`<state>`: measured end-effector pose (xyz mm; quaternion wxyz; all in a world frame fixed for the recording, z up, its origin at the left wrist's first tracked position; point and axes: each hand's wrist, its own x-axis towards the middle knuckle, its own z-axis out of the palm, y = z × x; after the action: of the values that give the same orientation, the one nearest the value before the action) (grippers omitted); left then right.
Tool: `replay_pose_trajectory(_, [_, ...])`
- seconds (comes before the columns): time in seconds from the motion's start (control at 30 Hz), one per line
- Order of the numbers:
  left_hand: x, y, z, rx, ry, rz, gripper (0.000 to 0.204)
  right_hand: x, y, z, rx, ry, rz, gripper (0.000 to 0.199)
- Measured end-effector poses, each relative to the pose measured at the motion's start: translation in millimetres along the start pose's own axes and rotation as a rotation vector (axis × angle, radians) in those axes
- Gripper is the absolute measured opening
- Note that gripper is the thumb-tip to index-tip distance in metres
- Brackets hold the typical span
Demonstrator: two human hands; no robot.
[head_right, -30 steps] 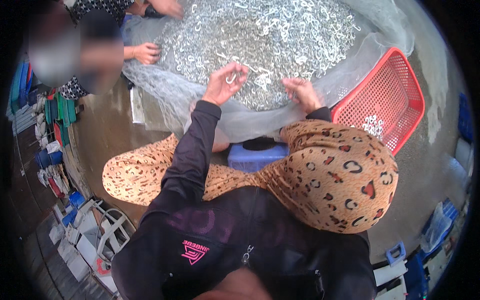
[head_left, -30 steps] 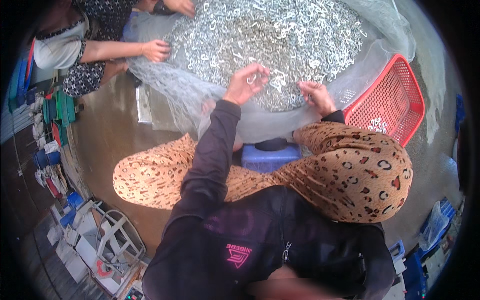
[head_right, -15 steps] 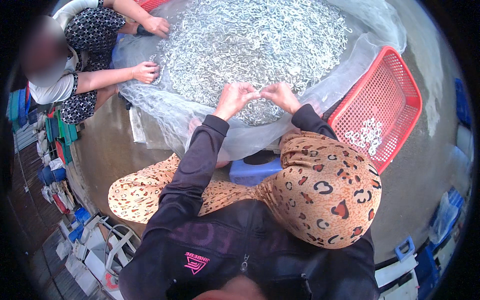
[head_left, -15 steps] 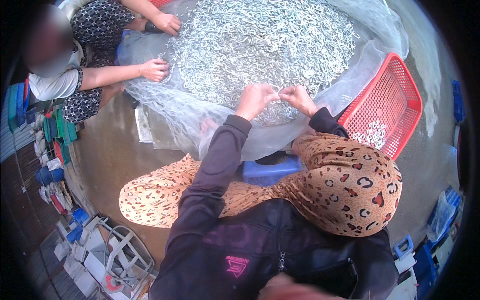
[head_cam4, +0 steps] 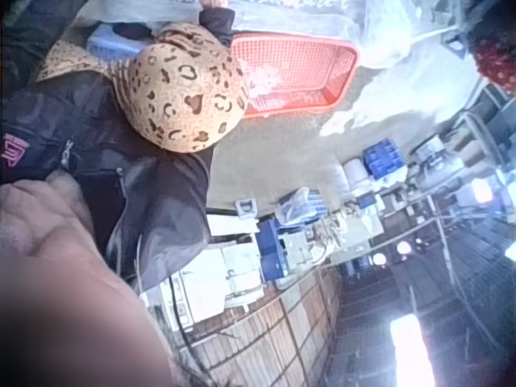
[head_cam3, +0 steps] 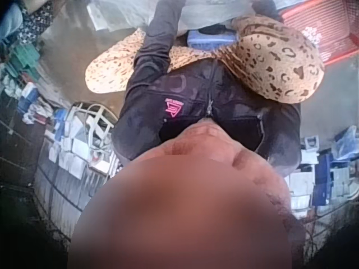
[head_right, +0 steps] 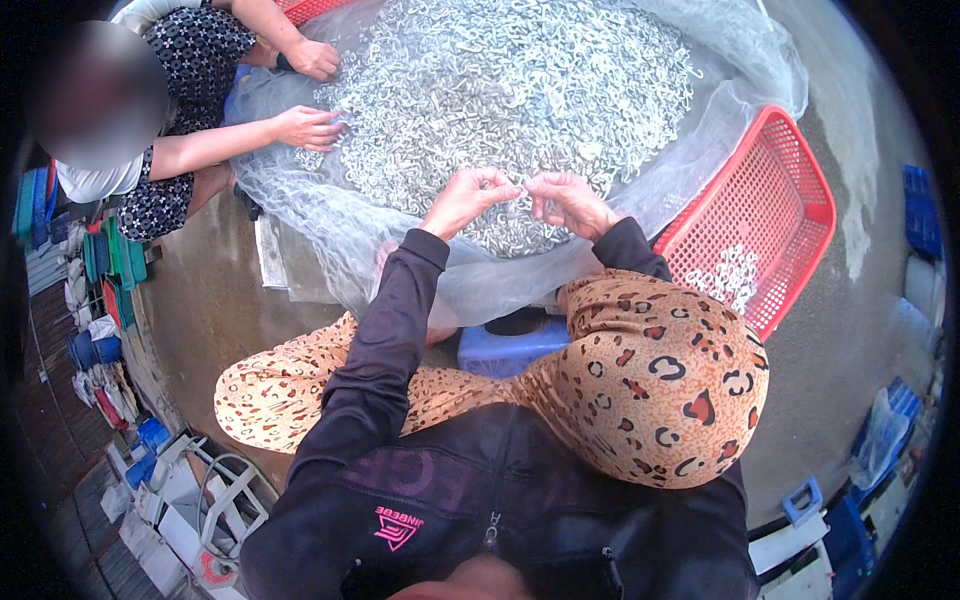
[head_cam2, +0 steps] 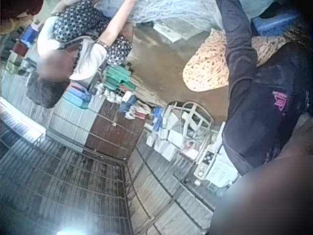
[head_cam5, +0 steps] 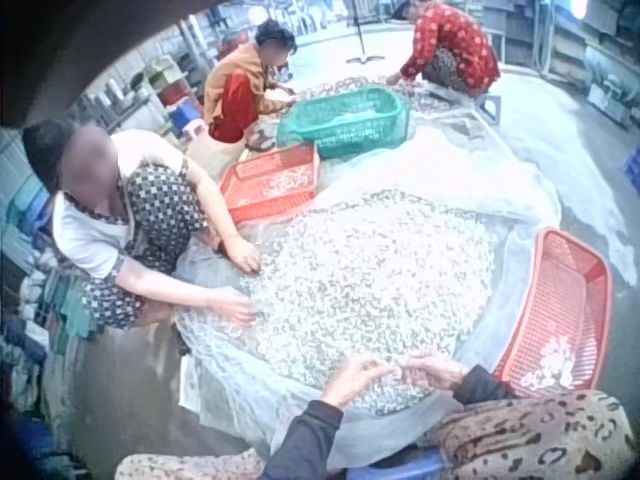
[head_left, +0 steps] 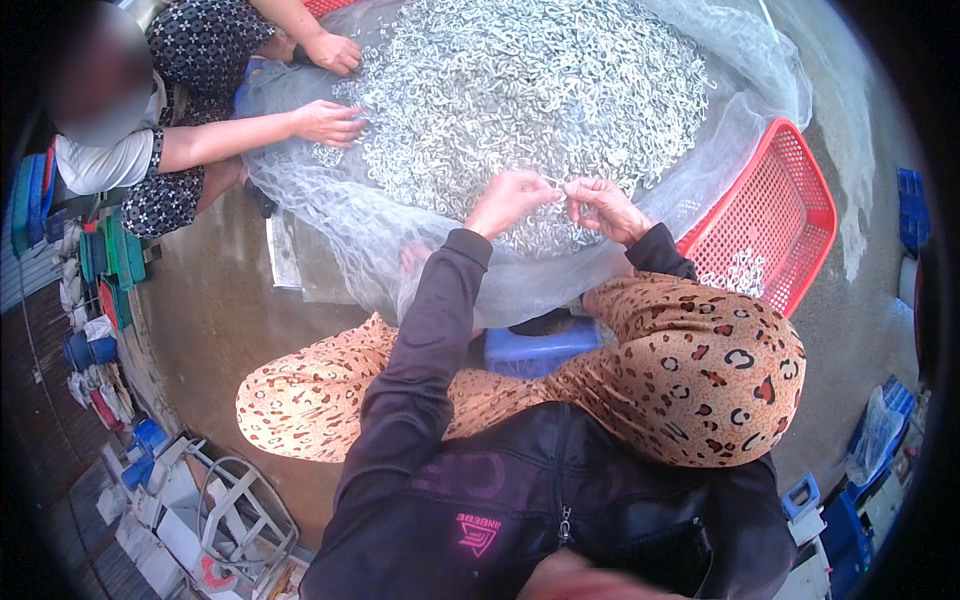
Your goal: The person sits on a low stool and sorts small silver metal parts from a large pile on a plastic sheet. They pick up the parts by hand and place them into a red basket. Other workers are visible in the background performing similar tasks.
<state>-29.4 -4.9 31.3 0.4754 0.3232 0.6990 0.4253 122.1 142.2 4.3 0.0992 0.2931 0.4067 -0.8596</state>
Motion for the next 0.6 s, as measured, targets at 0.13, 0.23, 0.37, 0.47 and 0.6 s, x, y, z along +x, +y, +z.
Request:
replay_pose_trajectory(0.13, [0.2, -21.5, 7.6, -0.112, -0.147, -0.158, 0.026, 1.2, 7.2, -18.2, -0.522, -0.065, -0.402, 0.012])
replay_pose_trajectory(0.23, [2.3, -30.0, 10.0, -0.373, 0.053, -0.198, 0.037, 3.2, -0.7, -17.3, -0.778, -0.04, -0.552, 0.015])
replay_pose_trajectory(0.37, [5.9, -24.5, 7.9, -0.82, 0.174, -0.221, 0.023, 1.0, -6.7, -2.5, 0.184, 0.04, -0.052, 0.021])
replay_pose_trajectory(0.47, [9.9, -10.5, -0.2, -1.243, -0.113, -0.122, 0.015, 2.4, -5.5, -1.5, 0.34, 0.085, -0.034, 0.018])
replay_pose_trajectory(0.6, [-5.4, 6.9, 7.6, -0.987, -0.053, -0.002, 0.017, 3.0, 6.1, -12.0, 0.325, -0.041, -0.216, 0.013])
